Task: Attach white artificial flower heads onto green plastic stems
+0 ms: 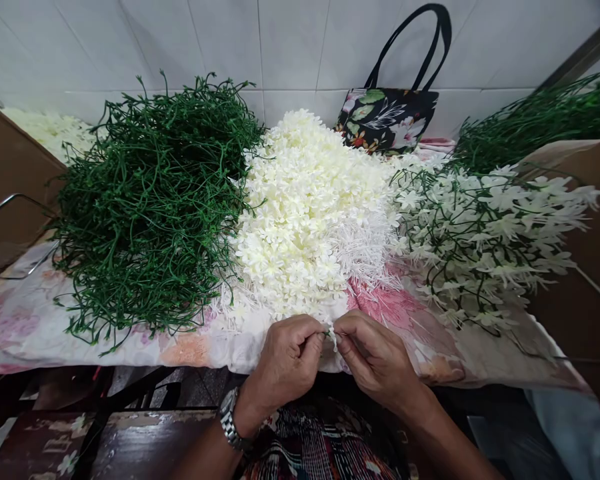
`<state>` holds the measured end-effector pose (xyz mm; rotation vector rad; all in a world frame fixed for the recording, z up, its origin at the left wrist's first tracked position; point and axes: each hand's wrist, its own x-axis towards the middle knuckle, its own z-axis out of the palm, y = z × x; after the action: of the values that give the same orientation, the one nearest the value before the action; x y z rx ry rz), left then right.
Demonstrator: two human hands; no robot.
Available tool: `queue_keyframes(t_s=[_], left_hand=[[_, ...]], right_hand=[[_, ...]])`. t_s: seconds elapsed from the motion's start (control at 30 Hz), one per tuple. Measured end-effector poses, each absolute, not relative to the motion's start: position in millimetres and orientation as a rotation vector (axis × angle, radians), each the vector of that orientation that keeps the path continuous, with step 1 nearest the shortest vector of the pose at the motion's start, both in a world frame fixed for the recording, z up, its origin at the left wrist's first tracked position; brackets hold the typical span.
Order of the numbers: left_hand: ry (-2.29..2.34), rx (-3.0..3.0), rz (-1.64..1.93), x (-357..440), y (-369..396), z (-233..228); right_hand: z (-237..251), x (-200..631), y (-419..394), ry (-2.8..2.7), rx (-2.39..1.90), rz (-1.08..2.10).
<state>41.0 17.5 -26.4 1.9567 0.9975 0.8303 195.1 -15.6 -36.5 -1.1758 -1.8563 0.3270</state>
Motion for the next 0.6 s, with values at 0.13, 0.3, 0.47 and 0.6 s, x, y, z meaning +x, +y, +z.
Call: queue_keyframes(t_s=[0.13,0.3,0.47,0.6], left_hand=[[1.002,1.973,0.86,42,17,-29],[1.009,2.003,0.891,43,18,-31],[0.988,1.854,0.892,42,20,-28],[0.999,1.402,0.931,40,17,-30]], right_hand=[[-39,196,-14,-1.881,-1.169,0.344],[-39,193,-12,-1.904,-1.16,0.334],[-37,195,-12,-1.885,-1.188,0.332],[-27,200,-19,-1.799,-1.268,0.284]])
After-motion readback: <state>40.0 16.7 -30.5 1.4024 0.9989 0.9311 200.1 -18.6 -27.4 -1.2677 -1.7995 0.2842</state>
